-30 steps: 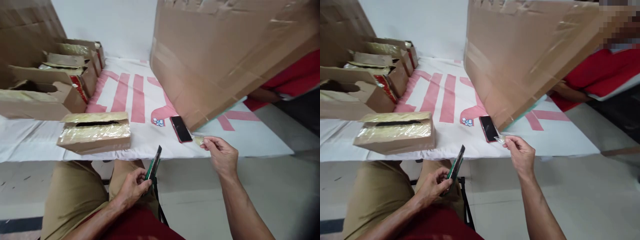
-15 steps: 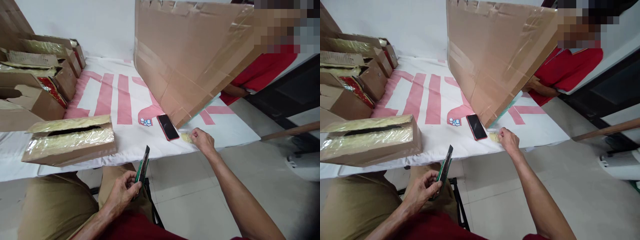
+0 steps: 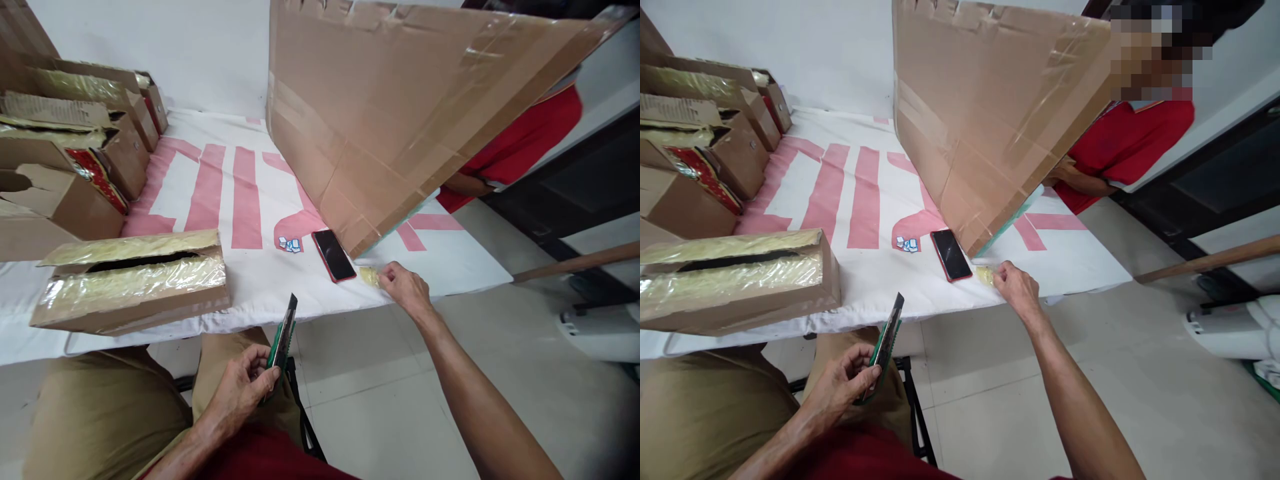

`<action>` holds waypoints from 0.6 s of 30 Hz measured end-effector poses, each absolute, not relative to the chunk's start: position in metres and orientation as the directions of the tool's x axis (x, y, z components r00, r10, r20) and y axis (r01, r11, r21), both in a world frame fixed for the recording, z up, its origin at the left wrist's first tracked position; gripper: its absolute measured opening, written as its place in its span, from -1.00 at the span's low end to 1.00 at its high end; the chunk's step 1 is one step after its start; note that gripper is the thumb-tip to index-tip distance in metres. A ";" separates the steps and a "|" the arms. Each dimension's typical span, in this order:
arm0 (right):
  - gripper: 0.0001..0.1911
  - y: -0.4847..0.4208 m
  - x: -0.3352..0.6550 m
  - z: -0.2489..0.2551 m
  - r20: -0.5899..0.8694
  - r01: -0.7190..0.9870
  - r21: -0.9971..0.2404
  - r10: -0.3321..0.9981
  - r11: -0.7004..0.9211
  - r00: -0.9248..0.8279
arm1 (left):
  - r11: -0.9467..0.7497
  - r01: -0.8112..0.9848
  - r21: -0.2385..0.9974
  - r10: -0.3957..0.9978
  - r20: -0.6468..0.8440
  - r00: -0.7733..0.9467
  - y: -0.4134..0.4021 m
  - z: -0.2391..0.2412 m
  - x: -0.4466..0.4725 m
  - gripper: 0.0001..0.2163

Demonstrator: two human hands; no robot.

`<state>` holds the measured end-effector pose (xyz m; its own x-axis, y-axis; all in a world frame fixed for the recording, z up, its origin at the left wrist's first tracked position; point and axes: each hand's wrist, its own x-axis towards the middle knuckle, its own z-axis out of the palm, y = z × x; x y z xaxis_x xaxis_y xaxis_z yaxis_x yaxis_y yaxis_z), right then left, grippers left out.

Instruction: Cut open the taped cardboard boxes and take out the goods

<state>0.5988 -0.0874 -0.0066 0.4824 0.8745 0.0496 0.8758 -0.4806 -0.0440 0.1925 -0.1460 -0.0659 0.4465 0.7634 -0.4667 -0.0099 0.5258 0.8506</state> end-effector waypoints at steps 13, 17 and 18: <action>-0.79 -0.113 0.550 0.006 0.316 0.937 -0.266 0.898 -0.226 0.306 | 0.233 0.272 0.934 0.883 -0.321 0.343 -0.092 -0.034 0.214 -0.77; -0.80 -0.114 0.527 0.006 0.348 0.941 -0.319 0.910 -0.113 0.227 | 0.076 0.553 0.830 0.912 -0.282 0.298 -0.041 -0.027 0.231 -0.83; -0.80 -0.113 0.521 0.007 0.357 0.944 -0.318 0.913 -0.081 0.198 | 0.054 0.620 0.783 0.916 -0.286 0.282 -0.033 -0.025 0.234 -0.82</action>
<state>0.5209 -0.1134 0.0071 0.1984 0.9128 0.3569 0.9445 -0.0808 -0.3185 0.2336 -0.0330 -0.0253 0.2818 0.9158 -0.2862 0.6199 0.0539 0.7828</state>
